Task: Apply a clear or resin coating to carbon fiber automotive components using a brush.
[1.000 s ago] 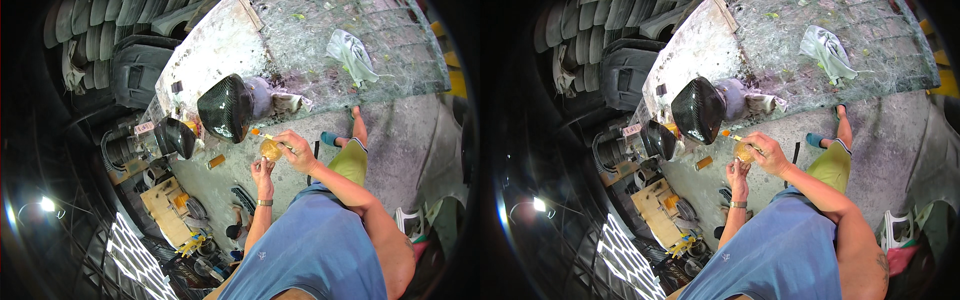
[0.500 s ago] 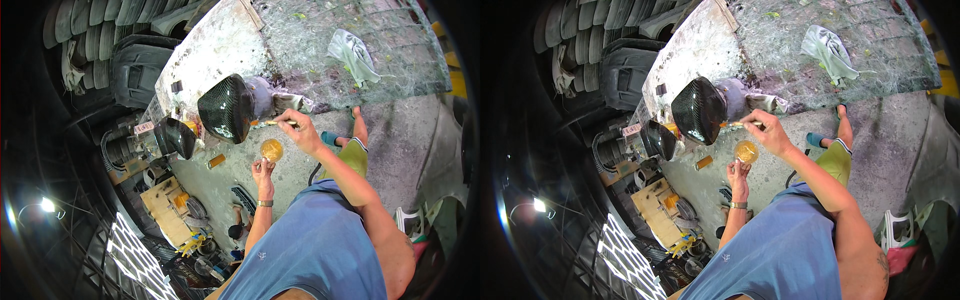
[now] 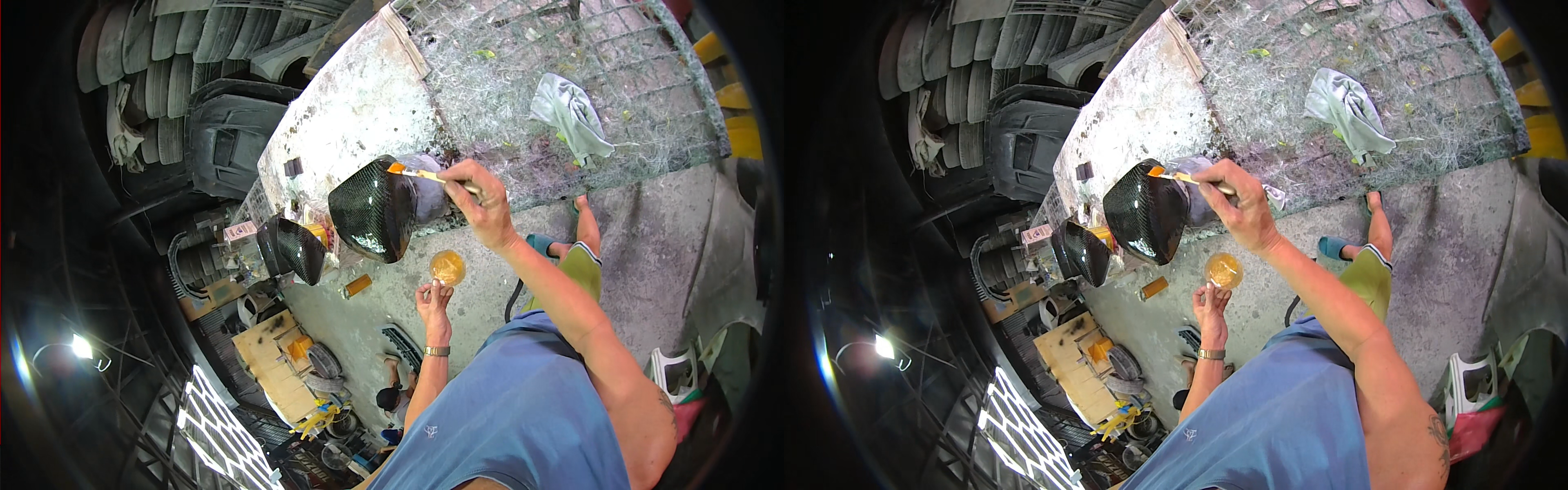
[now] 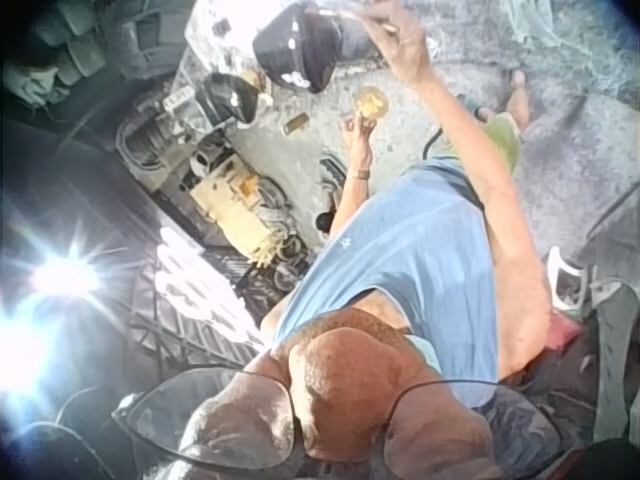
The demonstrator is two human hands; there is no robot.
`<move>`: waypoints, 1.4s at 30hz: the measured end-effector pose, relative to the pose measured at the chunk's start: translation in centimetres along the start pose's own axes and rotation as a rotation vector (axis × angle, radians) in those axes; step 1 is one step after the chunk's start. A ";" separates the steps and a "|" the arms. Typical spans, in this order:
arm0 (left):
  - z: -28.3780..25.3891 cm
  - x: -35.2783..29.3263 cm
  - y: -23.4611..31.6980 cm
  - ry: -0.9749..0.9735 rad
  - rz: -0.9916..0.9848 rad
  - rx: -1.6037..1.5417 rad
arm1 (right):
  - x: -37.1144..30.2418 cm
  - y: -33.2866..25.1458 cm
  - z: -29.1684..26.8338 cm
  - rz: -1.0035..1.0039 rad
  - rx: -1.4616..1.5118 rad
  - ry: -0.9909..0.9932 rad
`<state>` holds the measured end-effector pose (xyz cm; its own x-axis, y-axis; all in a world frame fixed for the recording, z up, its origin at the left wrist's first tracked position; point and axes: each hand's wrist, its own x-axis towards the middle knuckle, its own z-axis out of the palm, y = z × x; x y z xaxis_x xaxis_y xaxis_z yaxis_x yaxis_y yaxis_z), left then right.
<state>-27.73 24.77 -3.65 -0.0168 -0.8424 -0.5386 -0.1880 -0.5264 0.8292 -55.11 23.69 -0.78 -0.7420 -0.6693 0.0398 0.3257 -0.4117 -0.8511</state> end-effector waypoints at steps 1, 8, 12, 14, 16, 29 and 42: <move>0.1 0.0 0.1 0.002 -0.003 0.003 | -0.8 0.8 0.2 -0.010 0.038 0.036; 0.5 0.7 0.4 -0.003 -0.012 0.028 | -6.0 6.0 -0.2 0.072 -0.116 -0.109; 0.6 1.0 0.3 -0.034 0.002 0.060 | -6.5 6.6 -1.2 0.133 -0.237 -0.224; 0.7 1.0 0.4 -0.020 -0.002 0.035 | -5.8 5.5 -1.7 0.155 -0.293 -0.266; 0.8 1.2 0.3 -0.011 -0.006 0.009 | -4.2 3.5 -1.8 0.175 -0.352 -0.306; 1.4 1.3 0.6 -0.009 -0.024 0.058 | -1.5 4.9 -1.6 0.111 -0.007 -0.101; 2.8 1.3 1.0 -0.012 -0.040 0.071 | 2.1 3.6 -2.7 0.181 -0.358 -0.479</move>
<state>-30.68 23.52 -3.93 -0.0194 -0.8193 -0.5730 -0.2576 -0.5497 0.7947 -57.05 22.46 -5.18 -0.3213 -0.9462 0.0381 0.1440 -0.0886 -0.9856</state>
